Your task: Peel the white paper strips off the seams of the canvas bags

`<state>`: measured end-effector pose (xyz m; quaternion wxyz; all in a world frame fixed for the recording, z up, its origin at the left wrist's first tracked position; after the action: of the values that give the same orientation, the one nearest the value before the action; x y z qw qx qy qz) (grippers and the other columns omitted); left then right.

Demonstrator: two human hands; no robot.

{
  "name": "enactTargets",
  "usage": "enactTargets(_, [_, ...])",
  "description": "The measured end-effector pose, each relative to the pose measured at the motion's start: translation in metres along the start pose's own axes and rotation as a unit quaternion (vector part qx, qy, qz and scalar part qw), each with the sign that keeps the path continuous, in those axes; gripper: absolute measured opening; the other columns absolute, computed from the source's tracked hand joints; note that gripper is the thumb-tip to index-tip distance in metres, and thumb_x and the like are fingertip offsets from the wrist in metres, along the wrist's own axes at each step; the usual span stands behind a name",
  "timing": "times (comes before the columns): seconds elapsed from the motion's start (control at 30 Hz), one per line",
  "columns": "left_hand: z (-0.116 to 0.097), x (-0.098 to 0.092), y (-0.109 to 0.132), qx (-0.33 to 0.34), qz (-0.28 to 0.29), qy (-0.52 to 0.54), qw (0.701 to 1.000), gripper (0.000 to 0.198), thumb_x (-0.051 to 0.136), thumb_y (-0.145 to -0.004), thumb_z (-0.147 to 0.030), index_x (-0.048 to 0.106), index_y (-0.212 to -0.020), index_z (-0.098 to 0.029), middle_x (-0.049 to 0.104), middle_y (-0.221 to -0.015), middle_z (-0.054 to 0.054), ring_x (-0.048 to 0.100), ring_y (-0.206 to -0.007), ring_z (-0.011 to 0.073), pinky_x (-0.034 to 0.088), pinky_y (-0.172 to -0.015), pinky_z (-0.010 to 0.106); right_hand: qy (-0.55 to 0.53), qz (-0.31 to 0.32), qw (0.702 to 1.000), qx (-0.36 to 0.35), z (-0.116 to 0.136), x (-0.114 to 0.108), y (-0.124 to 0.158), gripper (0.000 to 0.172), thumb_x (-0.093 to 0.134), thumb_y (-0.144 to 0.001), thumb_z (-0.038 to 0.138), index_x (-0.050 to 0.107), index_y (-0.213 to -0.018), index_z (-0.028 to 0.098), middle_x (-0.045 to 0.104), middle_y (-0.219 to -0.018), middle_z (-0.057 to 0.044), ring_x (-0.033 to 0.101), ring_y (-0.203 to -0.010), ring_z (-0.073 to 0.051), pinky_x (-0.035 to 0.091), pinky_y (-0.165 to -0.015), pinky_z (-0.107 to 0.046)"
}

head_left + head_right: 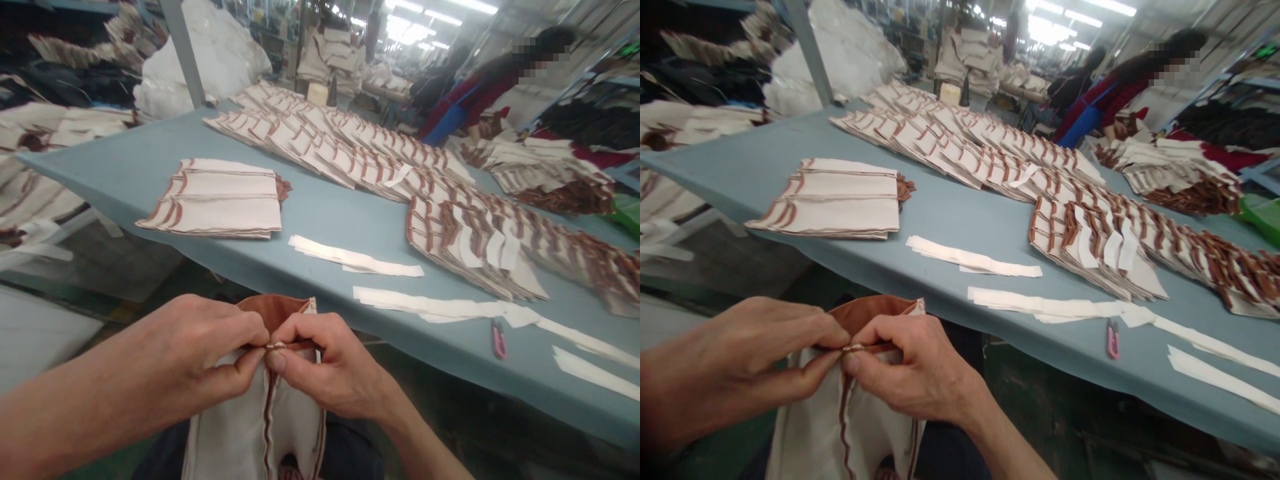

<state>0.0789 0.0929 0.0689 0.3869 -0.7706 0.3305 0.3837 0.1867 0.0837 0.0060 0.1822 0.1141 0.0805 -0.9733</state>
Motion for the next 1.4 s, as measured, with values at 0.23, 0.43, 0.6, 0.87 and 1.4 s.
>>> enactTargets(0.23, [0.017, 0.004, 0.012, -0.079, -0.026, 0.077, 0.994, 0.019, 0.052, -0.087, -0.013, 0.058, -0.071, -0.024, 0.055, -0.059, -0.009, 0.049, -0.049, 0.009, 0.034, -0.049, 0.023, 0.107, -0.029, 0.993, -0.042, 0.017, -0.002, 0.004, 0.015, 0.071, -0.096, 0.023, 0.068, -0.081, 0.022, 0.065, -0.07, 0.005, 0.055, -0.062, -0.012, 0.042, -0.065, -0.027])
enactTargets(0.43, [0.018, 0.02, 0.019, -0.108, -0.031, 0.195, 0.974, 0.02, 0.046, -0.091, -0.014, 0.05, -0.074, -0.024, 0.047, -0.065, -0.01, 0.046, -0.053, 0.0081, 0.036, -0.05, 0.019, 0.088, -0.048, 0.995, 0.012, 0.015, 0.0, 0.009, 0.018, 0.071, -0.088, 0.025, 0.063, -0.072, 0.022, 0.063, -0.067, 0.005, 0.055, -0.062, -0.012, 0.039, -0.062, -0.027])
enactTargets(0.6, [0.014, 0.018, 0.022, -0.094, -0.039, 0.183, 0.978, 0.02, 0.049, -0.092, -0.011, 0.055, -0.078, -0.024, 0.049, -0.066, -0.011, 0.048, -0.053, 0.007, 0.035, -0.052, 0.019, 0.042, -0.039, 0.997, 0.043, 0.01, 0.005, 0.005, 0.025, 0.07, -0.086, 0.029, 0.056, -0.066, 0.023, 0.051, -0.06, 0.008, 0.044, -0.057, -0.01, 0.032, -0.058, -0.027])
enactTargets(0.87, [0.013, 0.018, 0.029, -0.081, -0.041, 0.18, 0.979, 0.02, 0.048, -0.094, -0.012, 0.062, -0.085, -0.025, 0.06, -0.071, -0.01, 0.057, -0.057, 0.0085, 0.041, -0.057, 0.019, -0.072, 0.035, 0.988, 0.13, -0.008, 0.021, 0.005, 0.032, 0.08, -0.084, 0.028, 0.053, -0.068, 0.023, 0.046, -0.065, 0.009, 0.04, -0.061, -0.01, 0.029, -0.056, -0.026])
enactTargets(1.4, [0.03, 0.027, 0.016, -0.121, 0.104, 0.153, 0.975, 0.018, 0.057, -0.094, -0.016, 0.066, -0.08, -0.023, 0.054, -0.062, -0.01, 0.046, -0.05, 0.0078, 0.03, -0.048, 0.021, 0.118, 0.012, 0.99, 0.075, 0.012, -0.003, 0.003, 0.022, 0.083, -0.093, 0.026, 0.068, -0.078, 0.021, 0.07, -0.076, 0.005, 0.06, -0.074, -0.013, 0.038, -0.074, -0.028])
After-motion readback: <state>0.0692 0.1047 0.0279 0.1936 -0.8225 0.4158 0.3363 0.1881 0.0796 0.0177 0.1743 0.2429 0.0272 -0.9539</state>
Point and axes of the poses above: each hand's wrist, its own y-axis away from the middle knuckle, its own x-axis out of the palm, z = x × y, the point moved 10 cm from there along -y, towards the middle knuckle
